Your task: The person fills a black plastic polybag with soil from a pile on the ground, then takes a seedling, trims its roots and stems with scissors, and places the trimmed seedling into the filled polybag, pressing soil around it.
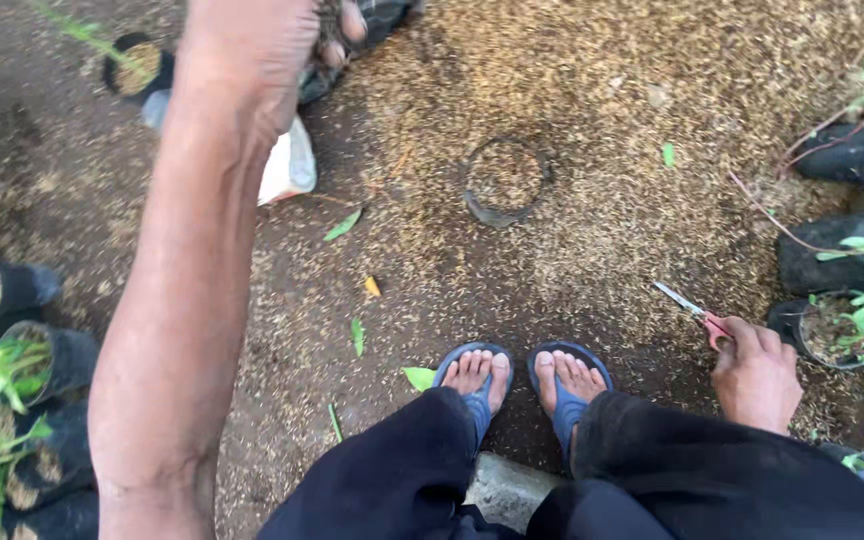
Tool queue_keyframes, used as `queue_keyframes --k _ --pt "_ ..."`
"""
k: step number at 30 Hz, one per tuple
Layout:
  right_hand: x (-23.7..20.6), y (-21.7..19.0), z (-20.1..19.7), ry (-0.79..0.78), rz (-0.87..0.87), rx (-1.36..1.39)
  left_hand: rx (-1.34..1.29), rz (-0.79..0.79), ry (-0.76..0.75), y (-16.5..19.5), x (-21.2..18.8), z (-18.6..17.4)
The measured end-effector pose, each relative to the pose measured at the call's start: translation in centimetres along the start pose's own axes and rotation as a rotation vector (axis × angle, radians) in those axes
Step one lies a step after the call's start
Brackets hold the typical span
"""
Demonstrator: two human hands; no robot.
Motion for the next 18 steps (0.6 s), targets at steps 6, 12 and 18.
queue_keyframes --k 6,12,18 --pt "2.1 -0.3 -0.5 -0.105 -0.053 -0.084 -0.159 -0.269 0.075 -7.0 -3.5 -1.7" --pt "3.3 0.1 -2.4 -0.365 -0.031 -0.179 -0.286 -0.265 0.015 -8.6 -3.8 0.4" --pt "2.7 -0.3 -2.7 -0.301 -0.053 -0.125 -0.254 -0.172 -0.096 -4.3 -1.7 4.1"
Point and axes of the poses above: each hand's wrist, its own x-axis towards the middle knuckle, its own z-axis out of the palm, y = z × x, the point moved 6 cm from there along x, towards the middle knuckle, and after that the axes turned 14 degrees about -y, right-handed, at the moved point
